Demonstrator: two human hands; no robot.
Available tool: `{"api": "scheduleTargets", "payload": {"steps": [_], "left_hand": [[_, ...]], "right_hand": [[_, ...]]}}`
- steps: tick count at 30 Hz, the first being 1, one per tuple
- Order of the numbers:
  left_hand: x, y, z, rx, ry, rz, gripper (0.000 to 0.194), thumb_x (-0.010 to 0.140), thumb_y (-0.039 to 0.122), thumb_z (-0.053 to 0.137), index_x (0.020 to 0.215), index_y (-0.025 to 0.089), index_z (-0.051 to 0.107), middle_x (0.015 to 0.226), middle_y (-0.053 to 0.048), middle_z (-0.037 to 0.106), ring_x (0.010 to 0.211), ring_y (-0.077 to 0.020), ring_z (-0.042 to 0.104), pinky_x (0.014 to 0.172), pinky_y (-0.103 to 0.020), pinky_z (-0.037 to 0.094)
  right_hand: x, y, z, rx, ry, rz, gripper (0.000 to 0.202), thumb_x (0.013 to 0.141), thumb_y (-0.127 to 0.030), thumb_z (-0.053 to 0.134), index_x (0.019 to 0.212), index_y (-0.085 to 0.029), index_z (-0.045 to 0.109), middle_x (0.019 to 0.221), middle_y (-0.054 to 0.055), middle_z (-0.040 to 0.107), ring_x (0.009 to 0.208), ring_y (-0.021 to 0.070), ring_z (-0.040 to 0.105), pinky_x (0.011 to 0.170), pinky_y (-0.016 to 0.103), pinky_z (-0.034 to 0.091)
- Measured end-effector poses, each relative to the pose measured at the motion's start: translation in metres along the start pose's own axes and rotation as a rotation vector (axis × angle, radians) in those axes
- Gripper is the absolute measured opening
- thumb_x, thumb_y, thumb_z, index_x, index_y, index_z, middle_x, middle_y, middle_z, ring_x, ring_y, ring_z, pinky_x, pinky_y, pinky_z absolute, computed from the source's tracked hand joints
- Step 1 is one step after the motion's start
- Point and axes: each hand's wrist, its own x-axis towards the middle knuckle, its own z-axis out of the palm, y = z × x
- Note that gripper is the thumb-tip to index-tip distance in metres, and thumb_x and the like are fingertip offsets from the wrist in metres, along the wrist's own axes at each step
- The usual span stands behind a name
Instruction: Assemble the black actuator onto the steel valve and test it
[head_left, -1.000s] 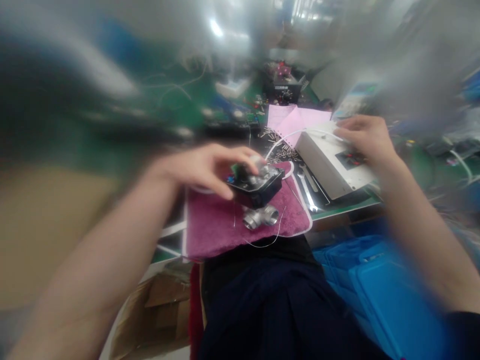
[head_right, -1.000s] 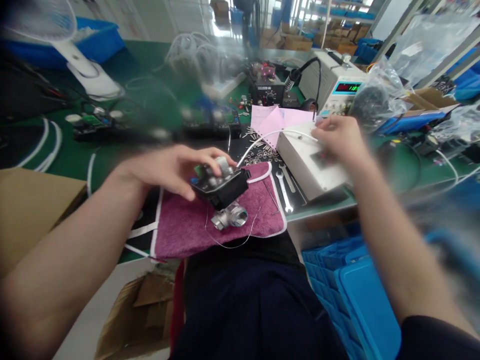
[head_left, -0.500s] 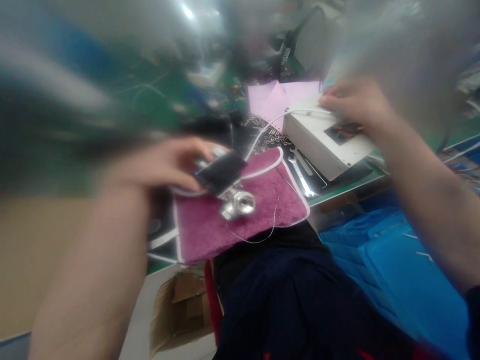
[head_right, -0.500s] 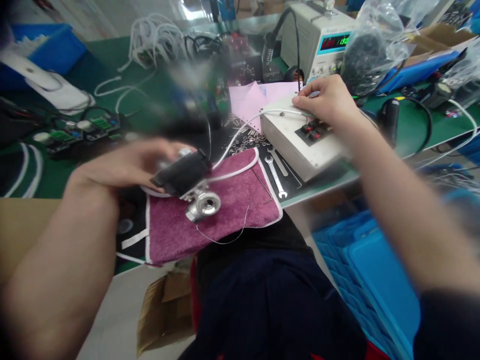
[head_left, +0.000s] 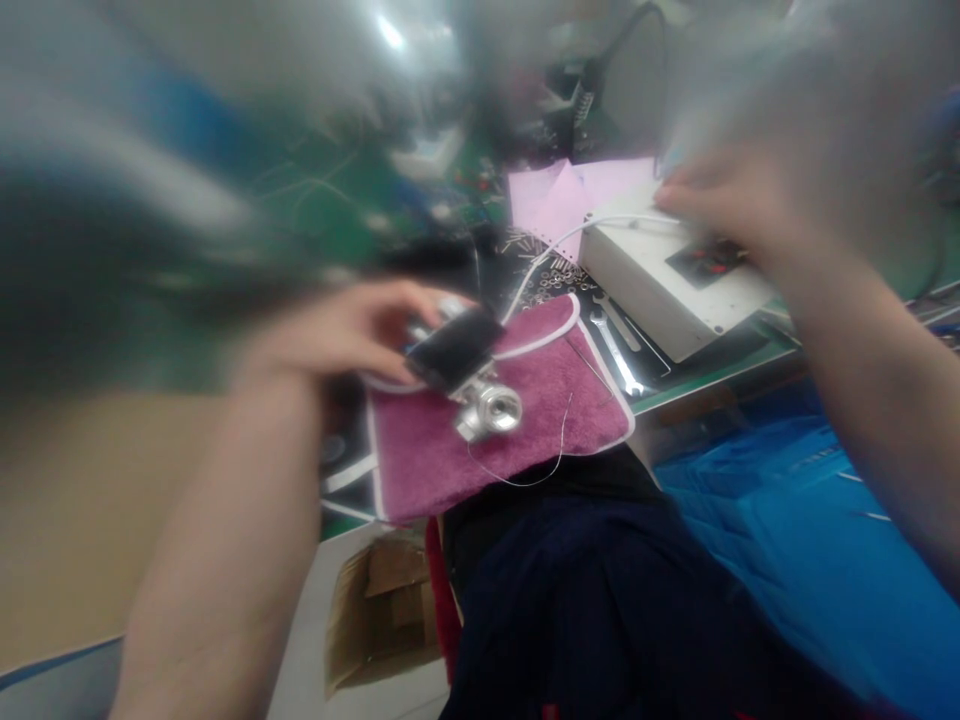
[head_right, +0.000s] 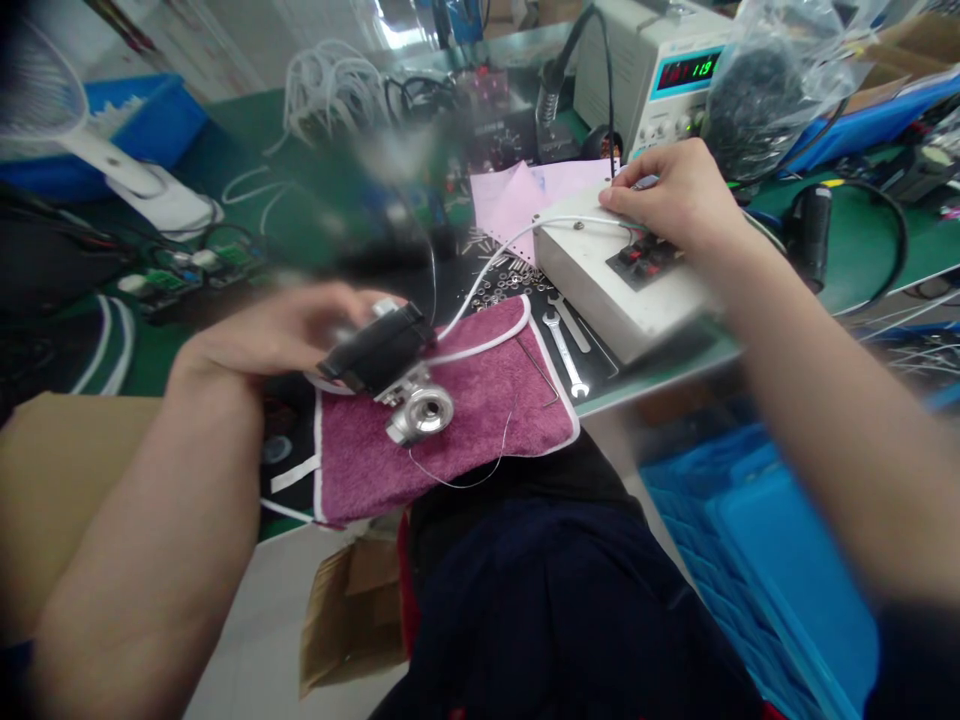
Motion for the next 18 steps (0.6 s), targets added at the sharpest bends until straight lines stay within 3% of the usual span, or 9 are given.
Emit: {"api": "scheduleTargets", "payload": {"steps": [11, 18], "left_hand": [[0.0, 0.002, 0.002, -0.022, 0.0, 0.001, 0.045, 0.067, 0.02, 0.092, 0.106, 0.023, 0.068, 0.149, -0.004, 0.063, 0.134, -0.0318, 0.06, 0.11, -0.054, 0.051], [0.002, 0.002, 0.0, -0.009, -0.036, 0.07, 0.047, 0.064, 0.022, 0.093, 0.107, 0.029, 0.075, 0.15, -0.008, 0.062, 0.138, -0.0349, 0.06, 0.112, -0.051, 0.052]], "right_hand": [[0.007, 0.014, 0.003, 0.038, 0.004, -0.058, 0.032, 0.081, -0.039, 0.085, 0.1, -0.013, 0.082, 0.095, 0.008, 0.078, 0.083, 0.0179, 0.067, 0.089, 0.036, 0.053], [-0.001, 0.001, 0.001, 0.072, 0.016, -0.05, 0.022, 0.08, -0.031, 0.086, 0.094, -0.015, 0.082, 0.092, 0.006, 0.078, 0.08, 0.0177, 0.067, 0.086, 0.038, 0.053]]}}
